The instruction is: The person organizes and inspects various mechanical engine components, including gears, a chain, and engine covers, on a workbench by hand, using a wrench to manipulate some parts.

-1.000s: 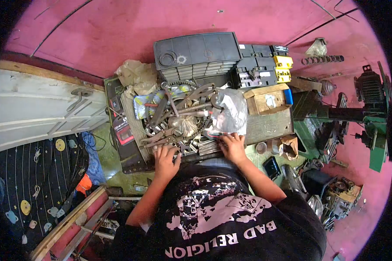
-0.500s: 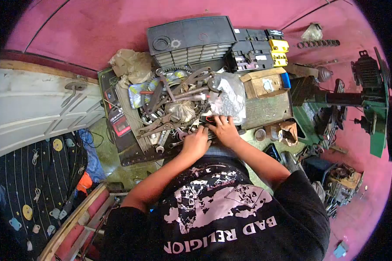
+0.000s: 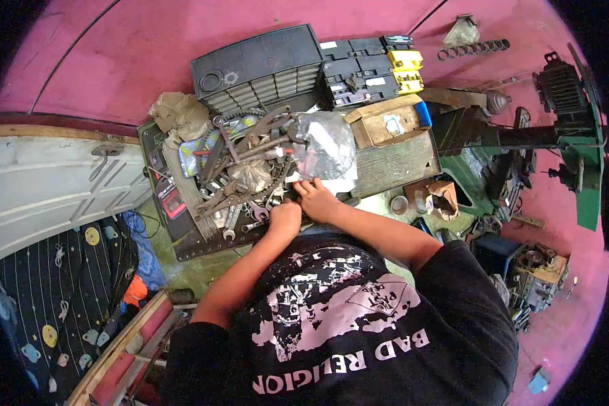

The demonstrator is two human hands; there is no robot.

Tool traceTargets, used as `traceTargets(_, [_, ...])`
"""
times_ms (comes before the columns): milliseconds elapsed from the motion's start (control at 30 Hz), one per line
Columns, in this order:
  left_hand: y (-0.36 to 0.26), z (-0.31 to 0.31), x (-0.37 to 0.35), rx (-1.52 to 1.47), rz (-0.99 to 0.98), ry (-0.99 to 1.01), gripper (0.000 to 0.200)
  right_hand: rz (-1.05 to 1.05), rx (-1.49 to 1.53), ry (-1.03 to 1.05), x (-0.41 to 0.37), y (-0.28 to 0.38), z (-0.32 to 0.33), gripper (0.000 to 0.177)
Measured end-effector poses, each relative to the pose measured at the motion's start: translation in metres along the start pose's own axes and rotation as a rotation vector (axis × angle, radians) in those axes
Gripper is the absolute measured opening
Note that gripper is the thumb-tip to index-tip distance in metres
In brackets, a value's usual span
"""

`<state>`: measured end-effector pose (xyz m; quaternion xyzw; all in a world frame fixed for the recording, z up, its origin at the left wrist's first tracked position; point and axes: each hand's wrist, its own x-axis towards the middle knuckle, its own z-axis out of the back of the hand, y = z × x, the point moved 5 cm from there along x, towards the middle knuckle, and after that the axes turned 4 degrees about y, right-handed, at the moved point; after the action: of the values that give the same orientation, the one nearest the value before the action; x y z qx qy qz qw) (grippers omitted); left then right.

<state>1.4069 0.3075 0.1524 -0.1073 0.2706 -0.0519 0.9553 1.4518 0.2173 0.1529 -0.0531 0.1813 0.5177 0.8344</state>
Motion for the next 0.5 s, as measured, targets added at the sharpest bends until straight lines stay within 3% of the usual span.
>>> traceTargets(133, [-0.005,0.002,0.002,-0.050,0.059,-0.020,0.016,0.085,-0.116,0.009,0.000,0.000,-0.003,0.034])
traceTargets(267, [-0.011,0.009,0.001,-0.005,0.093,-0.018,0.018,0.132,0.013,0.052,0.008,-0.010,-0.001,0.029])
traceTargets(500, [-0.002,-0.006,-0.007,-0.035,0.101,-0.032,0.018,0.152,-0.005,0.267,0.004,-0.008,0.006,0.034])
